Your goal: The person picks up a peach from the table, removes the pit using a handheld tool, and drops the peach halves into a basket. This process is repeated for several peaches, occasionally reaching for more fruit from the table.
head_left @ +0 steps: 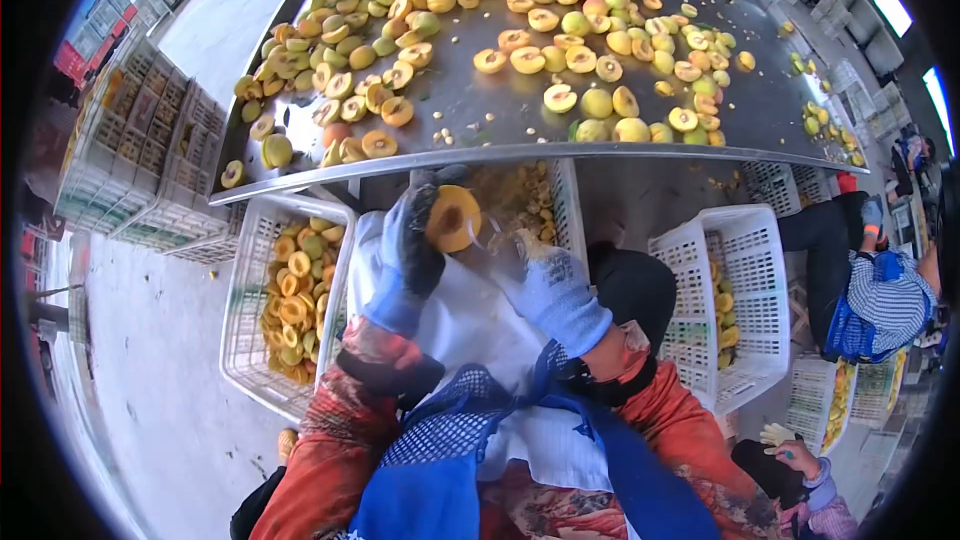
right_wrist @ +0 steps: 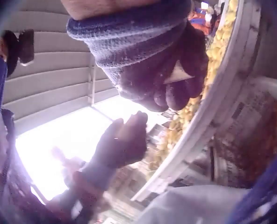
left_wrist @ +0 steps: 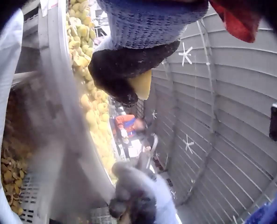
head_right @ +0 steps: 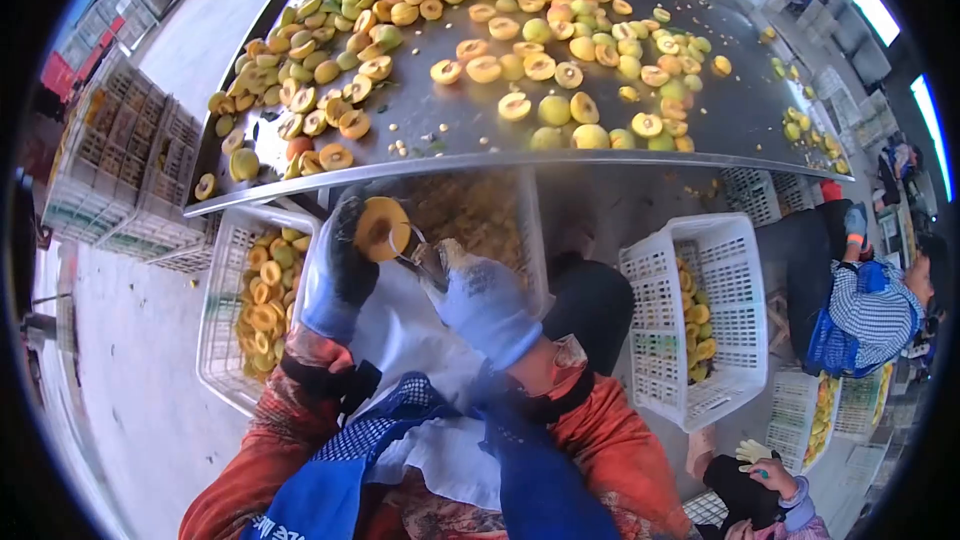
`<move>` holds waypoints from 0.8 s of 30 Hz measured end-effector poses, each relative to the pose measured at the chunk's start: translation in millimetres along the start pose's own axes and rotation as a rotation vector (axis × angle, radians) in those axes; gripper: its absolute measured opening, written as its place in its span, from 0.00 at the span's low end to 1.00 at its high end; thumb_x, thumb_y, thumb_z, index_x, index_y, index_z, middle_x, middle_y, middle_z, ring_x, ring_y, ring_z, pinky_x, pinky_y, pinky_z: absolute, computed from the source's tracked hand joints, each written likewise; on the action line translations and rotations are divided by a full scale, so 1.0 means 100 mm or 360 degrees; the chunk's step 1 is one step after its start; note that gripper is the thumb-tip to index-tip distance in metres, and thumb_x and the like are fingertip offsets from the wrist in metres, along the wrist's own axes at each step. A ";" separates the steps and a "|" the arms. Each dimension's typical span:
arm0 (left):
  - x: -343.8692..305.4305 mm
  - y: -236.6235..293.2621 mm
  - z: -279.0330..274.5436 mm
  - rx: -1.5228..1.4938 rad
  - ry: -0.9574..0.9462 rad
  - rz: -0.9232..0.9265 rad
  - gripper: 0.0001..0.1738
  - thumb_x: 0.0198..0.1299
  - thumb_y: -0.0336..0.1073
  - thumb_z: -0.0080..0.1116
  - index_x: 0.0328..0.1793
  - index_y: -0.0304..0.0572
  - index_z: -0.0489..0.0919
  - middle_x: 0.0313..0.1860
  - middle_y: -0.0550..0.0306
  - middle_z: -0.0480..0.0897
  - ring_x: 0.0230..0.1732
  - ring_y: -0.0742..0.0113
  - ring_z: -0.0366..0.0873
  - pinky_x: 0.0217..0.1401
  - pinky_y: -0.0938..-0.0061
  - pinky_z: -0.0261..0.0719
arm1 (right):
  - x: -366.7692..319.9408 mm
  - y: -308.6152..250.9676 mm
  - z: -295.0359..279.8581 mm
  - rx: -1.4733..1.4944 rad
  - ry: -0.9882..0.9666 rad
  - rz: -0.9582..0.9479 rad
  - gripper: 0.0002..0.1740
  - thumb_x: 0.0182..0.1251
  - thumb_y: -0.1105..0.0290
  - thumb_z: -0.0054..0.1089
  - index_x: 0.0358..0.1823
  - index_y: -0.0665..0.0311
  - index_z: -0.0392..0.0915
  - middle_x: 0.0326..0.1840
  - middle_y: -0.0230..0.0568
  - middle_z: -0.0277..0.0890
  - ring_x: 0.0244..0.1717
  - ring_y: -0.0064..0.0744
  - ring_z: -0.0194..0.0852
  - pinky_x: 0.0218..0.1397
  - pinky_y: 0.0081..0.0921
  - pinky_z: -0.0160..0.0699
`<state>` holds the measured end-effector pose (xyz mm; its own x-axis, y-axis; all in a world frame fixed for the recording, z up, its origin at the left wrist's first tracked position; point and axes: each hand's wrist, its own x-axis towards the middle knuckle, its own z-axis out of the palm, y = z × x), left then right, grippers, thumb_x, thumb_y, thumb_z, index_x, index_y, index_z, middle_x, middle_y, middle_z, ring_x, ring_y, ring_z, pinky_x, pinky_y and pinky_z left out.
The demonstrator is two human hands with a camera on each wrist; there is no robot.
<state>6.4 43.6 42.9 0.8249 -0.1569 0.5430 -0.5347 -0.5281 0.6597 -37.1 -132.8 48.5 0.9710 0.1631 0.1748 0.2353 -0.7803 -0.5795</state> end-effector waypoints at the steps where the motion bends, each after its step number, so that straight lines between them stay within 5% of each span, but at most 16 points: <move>1: 0.08 0.23 0.00 -0.0244 0.0004 -0.0129 0.19 0.47 0.24 0.49 0.48 0.35 0.72 0.46 0.44 0.76 0.42 0.51 0.75 0.46 0.70 0.72 | -0.01 -0.03 -0.01 -0.0066 -0.0048 0.0010 0.20 0.49 0.59 0.56 0.40 0.64 0.70 0.21 0.48 0.74 0.25 0.48 0.74 0.29 0.39 0.71; 2: 0.05 0.21 0.00 0.0109 -0.0031 0.0080 0.16 0.51 0.28 0.47 0.48 0.34 0.72 0.45 0.45 0.76 0.42 0.55 0.75 0.46 0.72 0.71 | -0.01 -0.04 0.00 -0.0092 -0.0058 0.0016 0.20 0.49 0.59 0.56 0.40 0.64 0.70 0.21 0.47 0.74 0.25 0.48 0.74 0.29 0.39 0.71; 6: 0.13 0.35 0.01 -0.0429 -0.0157 -0.0288 0.15 0.58 0.35 0.42 0.46 0.34 0.74 0.44 0.48 0.77 0.44 0.61 0.74 0.47 0.74 0.70 | -0.02 -0.05 0.03 -0.0174 -0.0040 -0.0027 0.20 0.49 0.60 0.56 0.41 0.64 0.70 0.22 0.47 0.74 0.25 0.45 0.75 0.28 0.38 0.71; 20: 0.00 0.47 0.25 -0.0873 0.0199 -0.0525 0.16 0.58 0.37 0.45 0.43 0.30 0.76 0.36 0.56 0.79 0.36 0.76 0.72 0.42 0.83 0.68 | -0.17 -0.03 0.17 -0.0075 -0.0393 0.0282 0.18 0.50 0.60 0.54 0.39 0.64 0.71 0.26 0.48 0.75 0.31 0.45 0.76 0.34 0.36 0.72; 24: -0.03 0.36 0.29 -0.1028 0.0071 -0.0854 0.16 0.58 0.37 0.47 0.43 0.30 0.76 0.35 0.55 0.80 0.35 0.75 0.73 0.42 0.83 0.69 | -0.16 0.04 0.21 -0.0015 -0.0441 0.0342 0.17 0.51 0.60 0.56 0.36 0.65 0.73 0.27 0.49 0.75 0.31 0.47 0.75 0.35 0.36 0.73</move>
<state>-10.1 0.6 49.4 0.9965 0.0196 0.0817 -0.0828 0.0621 0.9946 -50.8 -125.7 26.7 0.9731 0.1510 -0.1738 0.0250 -0.8199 -0.5719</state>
